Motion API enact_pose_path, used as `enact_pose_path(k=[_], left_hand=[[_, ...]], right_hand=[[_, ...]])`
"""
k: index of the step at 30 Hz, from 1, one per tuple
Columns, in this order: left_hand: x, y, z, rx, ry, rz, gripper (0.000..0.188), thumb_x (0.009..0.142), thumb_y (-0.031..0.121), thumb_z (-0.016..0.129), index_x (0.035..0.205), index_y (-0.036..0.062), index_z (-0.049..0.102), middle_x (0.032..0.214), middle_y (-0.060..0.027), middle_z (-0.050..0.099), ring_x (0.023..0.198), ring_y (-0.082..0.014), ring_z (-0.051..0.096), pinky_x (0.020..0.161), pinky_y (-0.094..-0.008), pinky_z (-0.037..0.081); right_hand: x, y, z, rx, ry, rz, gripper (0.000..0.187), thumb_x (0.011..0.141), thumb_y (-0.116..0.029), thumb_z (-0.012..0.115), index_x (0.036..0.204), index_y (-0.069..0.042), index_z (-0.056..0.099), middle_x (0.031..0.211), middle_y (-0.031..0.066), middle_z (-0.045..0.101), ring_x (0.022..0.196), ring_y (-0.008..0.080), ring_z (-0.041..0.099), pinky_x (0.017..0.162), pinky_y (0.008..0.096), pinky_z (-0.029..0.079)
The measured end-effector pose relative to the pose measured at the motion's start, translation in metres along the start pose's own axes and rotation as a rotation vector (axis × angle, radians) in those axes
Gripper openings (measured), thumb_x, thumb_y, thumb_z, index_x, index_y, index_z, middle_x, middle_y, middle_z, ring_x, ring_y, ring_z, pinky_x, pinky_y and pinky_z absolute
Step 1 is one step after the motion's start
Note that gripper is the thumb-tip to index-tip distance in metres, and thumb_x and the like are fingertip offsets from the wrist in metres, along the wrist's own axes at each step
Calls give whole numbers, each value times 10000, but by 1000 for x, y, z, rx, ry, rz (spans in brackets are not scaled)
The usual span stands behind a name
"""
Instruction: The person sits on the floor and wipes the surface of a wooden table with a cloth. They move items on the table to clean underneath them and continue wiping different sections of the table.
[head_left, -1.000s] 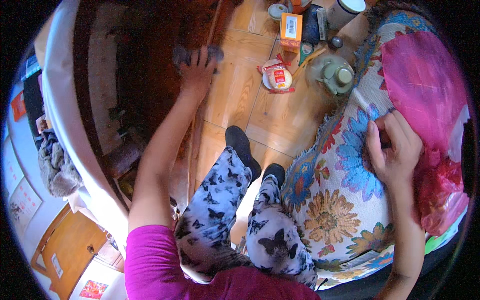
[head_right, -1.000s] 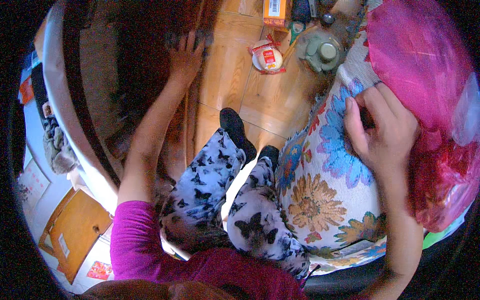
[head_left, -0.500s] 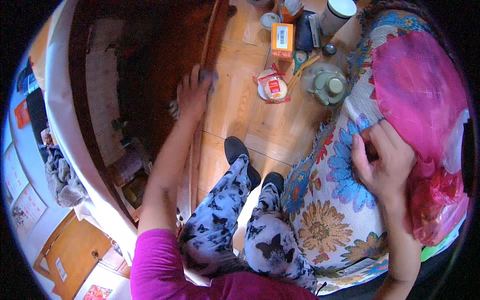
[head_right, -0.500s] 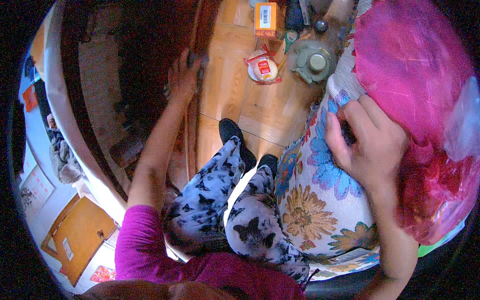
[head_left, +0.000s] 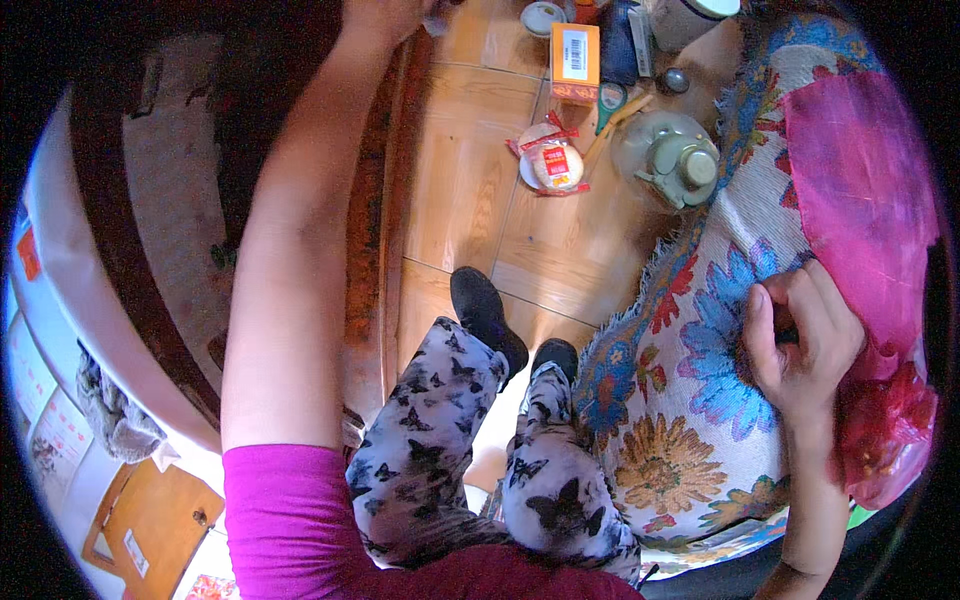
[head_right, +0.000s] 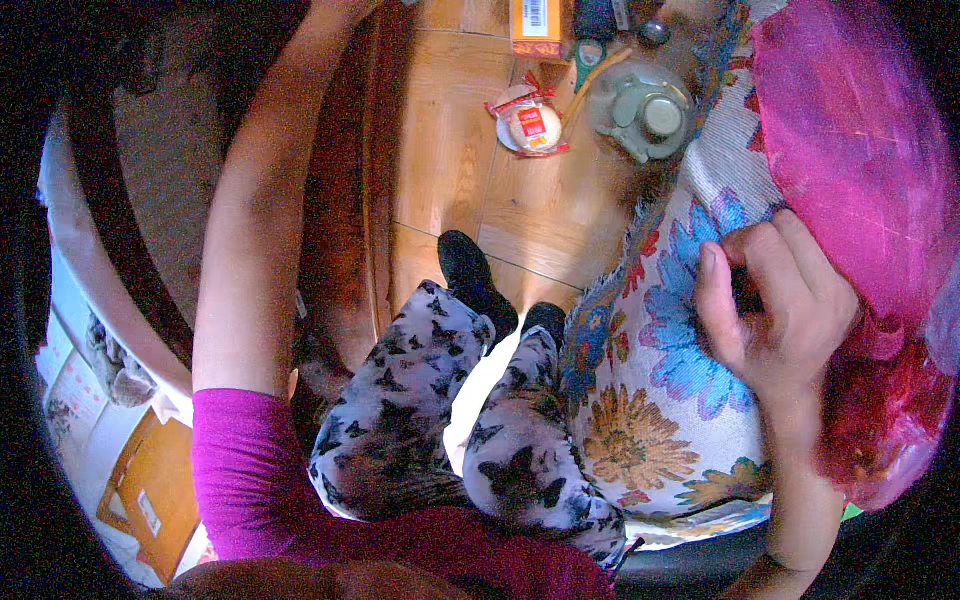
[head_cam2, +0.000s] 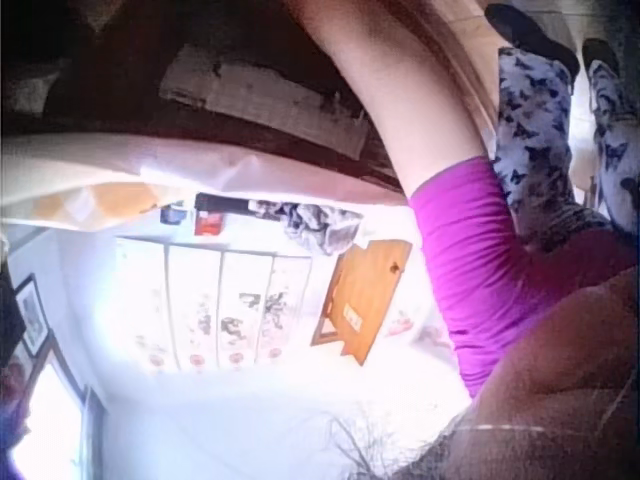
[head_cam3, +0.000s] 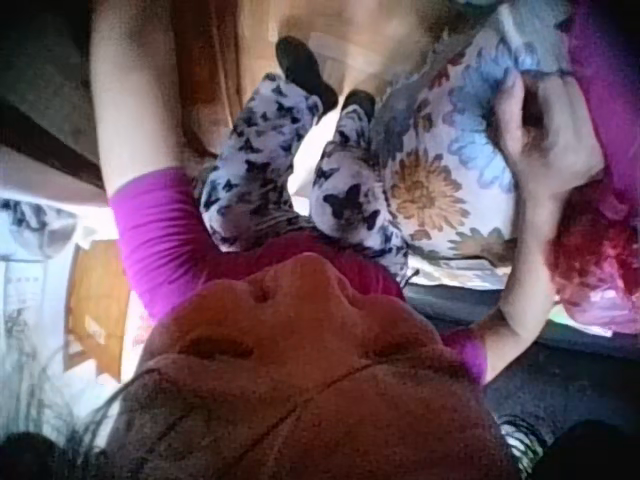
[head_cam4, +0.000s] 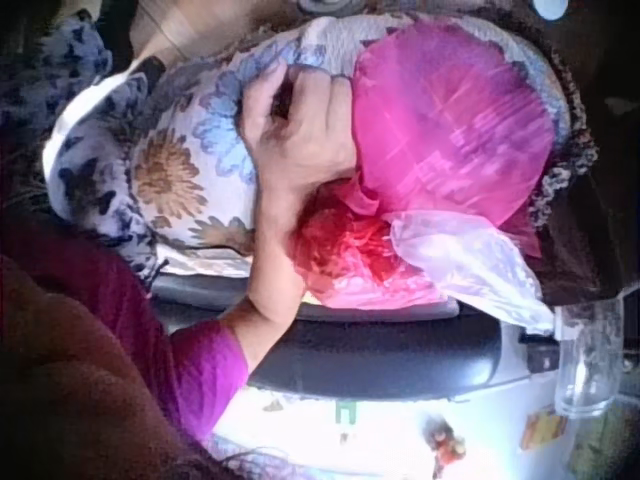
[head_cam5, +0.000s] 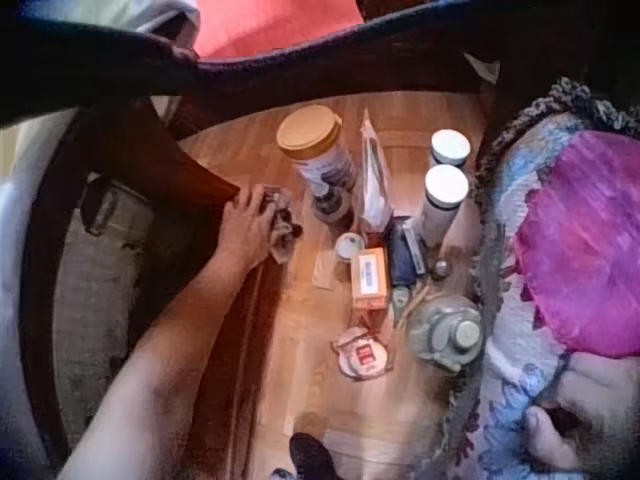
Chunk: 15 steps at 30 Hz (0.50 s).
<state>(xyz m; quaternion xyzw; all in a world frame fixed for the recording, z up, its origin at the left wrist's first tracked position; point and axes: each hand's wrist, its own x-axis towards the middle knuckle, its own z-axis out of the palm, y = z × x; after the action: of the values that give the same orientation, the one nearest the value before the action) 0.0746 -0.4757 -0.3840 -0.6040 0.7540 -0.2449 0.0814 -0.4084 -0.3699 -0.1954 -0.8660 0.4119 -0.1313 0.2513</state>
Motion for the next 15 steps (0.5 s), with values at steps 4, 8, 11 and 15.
enact_pose_path(k=[4,8,11,15], left_hand=[[-11,22,-21,23,-107,-55,494,857,353,674,1299,140,614,1362,-119,478,1208,-329,449,954,-515,425],[-62,38,-7,20,-205,-65,352,880,268,655,1222,190,625,1248,-108,539,1086,-323,551,774,-461,559],[-86,54,-35,9,-419,-84,386,899,210,623,1283,241,613,1234,-107,550,1070,-325,569,725,-442,605],[-141,56,-48,16,-450,-65,371,924,242,615,1294,247,614,1135,-108,538,1034,-324,556,631,-390,612]], right_hand=[[0,-1,-2,10,16,-8,133,801,-9,733,753,-46,614,673,102,506,561,256,552,514,356,421],[-2,-1,-2,34,36,-9,133,810,-14,728,758,-42,608,680,107,502,564,265,553,519,359,425],[-7,4,-1,68,43,-6,124,839,2,704,776,-11,598,688,100,485,562,231,527,524,330,403],[-4,3,-4,110,75,-56,127,852,2,701,787,3,592,695,98,482,559,214,521,528,316,401]])
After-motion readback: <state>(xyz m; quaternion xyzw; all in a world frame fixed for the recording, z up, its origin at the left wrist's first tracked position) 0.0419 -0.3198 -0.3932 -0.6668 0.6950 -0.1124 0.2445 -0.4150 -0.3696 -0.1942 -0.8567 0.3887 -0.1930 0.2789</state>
